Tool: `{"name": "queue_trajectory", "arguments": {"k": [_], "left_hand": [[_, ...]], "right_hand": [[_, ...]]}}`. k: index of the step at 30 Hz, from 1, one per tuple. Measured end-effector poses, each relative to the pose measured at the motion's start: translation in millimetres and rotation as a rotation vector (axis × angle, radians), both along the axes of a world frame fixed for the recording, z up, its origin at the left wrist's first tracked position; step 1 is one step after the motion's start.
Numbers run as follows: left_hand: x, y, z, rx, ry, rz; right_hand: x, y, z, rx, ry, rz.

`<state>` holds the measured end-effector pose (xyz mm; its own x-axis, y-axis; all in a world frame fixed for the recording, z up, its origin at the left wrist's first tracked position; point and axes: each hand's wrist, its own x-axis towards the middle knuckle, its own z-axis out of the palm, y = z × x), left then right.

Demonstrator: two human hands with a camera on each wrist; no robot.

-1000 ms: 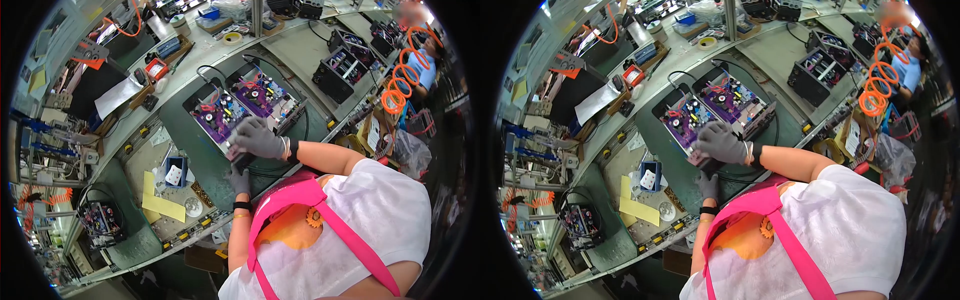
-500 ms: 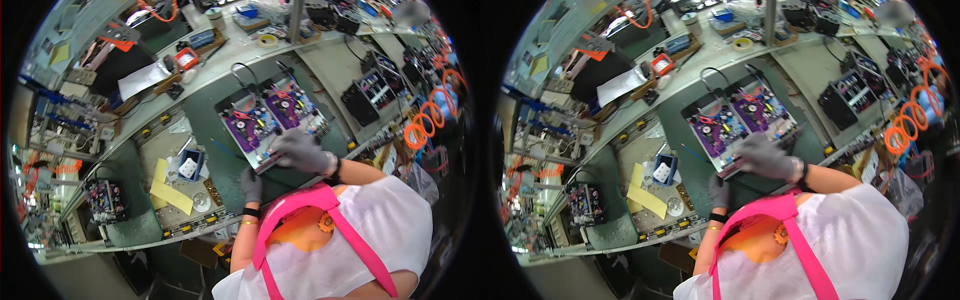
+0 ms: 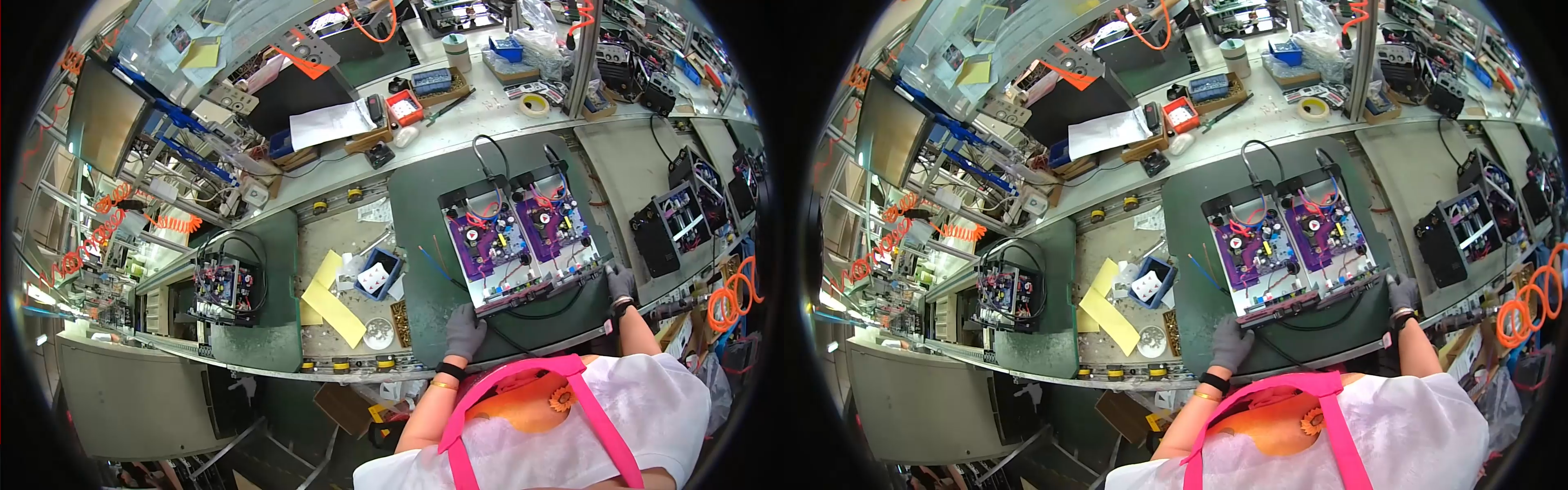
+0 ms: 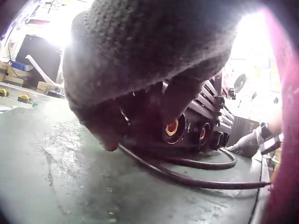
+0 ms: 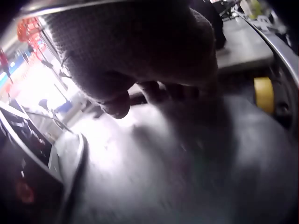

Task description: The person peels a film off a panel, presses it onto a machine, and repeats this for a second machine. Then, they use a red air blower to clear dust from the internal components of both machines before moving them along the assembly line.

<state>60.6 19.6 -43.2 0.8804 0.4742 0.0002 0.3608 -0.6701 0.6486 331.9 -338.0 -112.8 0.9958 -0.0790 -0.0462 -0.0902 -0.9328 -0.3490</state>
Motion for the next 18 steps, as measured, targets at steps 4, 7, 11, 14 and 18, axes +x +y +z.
{"name": "queue_trajectory", "arguments": {"k": [4, 7, 11, 14, 18], "left_hand": [[-5, 8, 4, -0.019, -0.001, -0.01], [-22, 23, -4, -0.012, -0.068, 0.053], [-60, 49, -12, -0.023, -0.16, 0.177], [-91, 73, -7, -0.068, -0.099, 0.322], [-142, 86, -24, 0.055, -0.305, 0.729]], "right_hand": [[11, -2, -5, 0.094, 0.003, -0.006], [0, 8, 18, 0.266, 0.091, -0.002], [-9, 21, 10, 0.449, 0.215, 0.06], [-28, 41, -6, 0.41, 0.273, 0.097], [-93, 131, 59, 0.562, 0.469, 0.263]]}}
